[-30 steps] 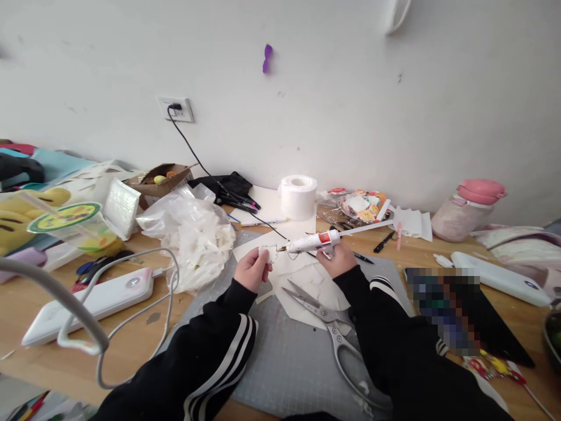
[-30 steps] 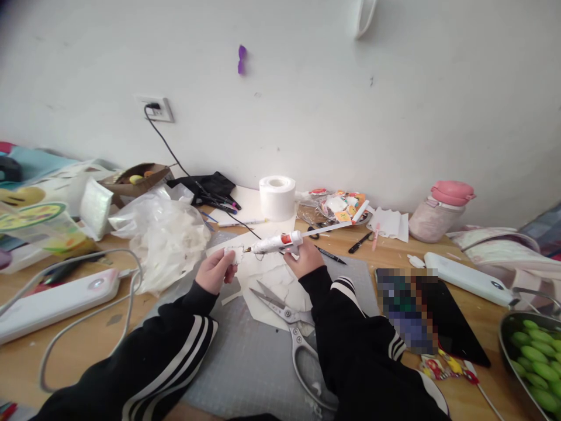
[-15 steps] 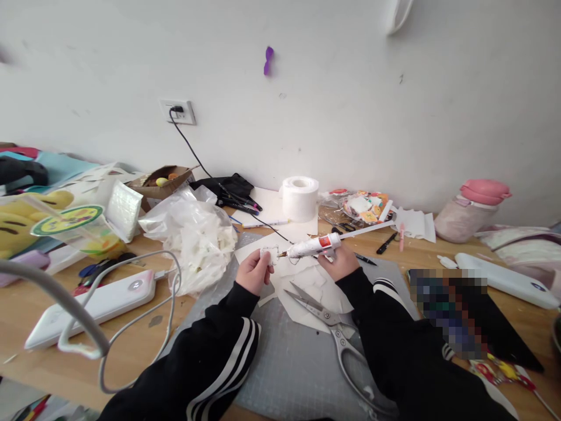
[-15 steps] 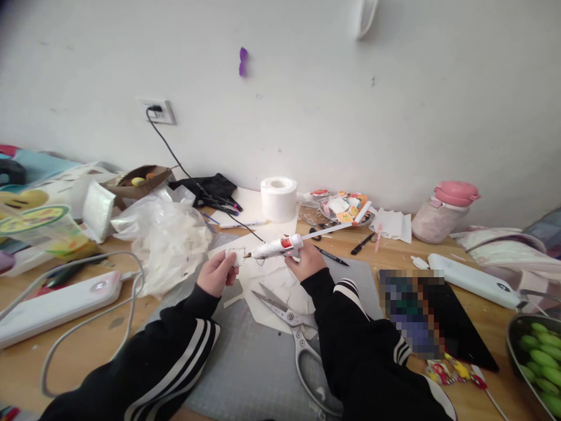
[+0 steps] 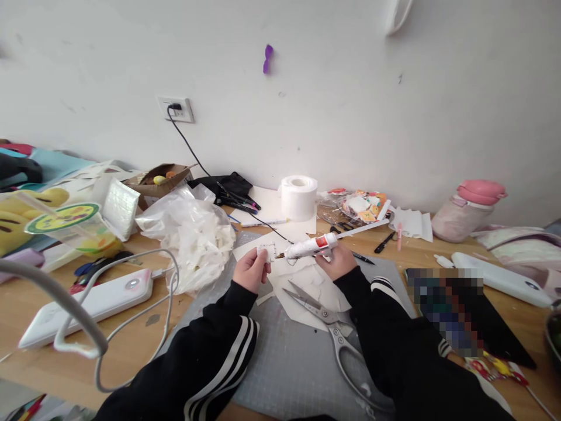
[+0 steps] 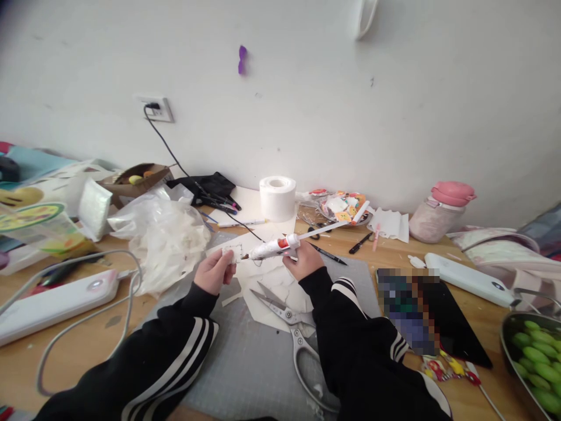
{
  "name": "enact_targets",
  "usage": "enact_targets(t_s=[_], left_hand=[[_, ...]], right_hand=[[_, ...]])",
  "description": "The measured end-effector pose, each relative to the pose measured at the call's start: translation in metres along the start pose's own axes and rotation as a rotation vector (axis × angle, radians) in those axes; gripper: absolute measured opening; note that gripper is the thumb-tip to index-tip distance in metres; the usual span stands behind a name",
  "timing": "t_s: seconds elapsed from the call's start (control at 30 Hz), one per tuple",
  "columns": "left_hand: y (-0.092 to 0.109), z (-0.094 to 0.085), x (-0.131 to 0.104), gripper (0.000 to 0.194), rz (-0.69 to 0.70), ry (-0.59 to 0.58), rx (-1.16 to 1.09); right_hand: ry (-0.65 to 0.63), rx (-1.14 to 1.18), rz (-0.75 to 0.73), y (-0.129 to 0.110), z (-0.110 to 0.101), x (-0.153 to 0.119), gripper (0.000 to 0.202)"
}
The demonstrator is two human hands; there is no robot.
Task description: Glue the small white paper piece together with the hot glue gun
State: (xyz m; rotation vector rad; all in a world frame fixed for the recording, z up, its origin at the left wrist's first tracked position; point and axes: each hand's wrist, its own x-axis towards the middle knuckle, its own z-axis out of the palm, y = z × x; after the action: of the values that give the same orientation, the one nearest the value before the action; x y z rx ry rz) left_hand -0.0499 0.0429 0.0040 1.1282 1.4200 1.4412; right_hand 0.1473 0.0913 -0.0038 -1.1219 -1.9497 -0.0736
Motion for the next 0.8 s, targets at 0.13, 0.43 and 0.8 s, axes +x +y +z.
enact_targets(t_s=[0.13, 0.43, 0.8], left_hand=[[0.0001, 0.0002, -0.0003, 0.028, -0.005, 0.002, 0.000], [0.0002, 0.0001, -0.0003, 0.028, -0.018, 0.031, 0.019], [0.0001, 0.0013, -0.0018, 0.029, -0.022, 0.017, 0.033]], right_hand=[[-0.006, -0.001, 0.021, -0.0013, -0.0005, 0.0003, 0.023], [-0.007, 0.015, 0.018, 0.0004, 0.0012, -0.0004, 0.023], [-0.048, 0.000, 0.045, -0.0016, -0.0006, 0.0011, 0.025]])
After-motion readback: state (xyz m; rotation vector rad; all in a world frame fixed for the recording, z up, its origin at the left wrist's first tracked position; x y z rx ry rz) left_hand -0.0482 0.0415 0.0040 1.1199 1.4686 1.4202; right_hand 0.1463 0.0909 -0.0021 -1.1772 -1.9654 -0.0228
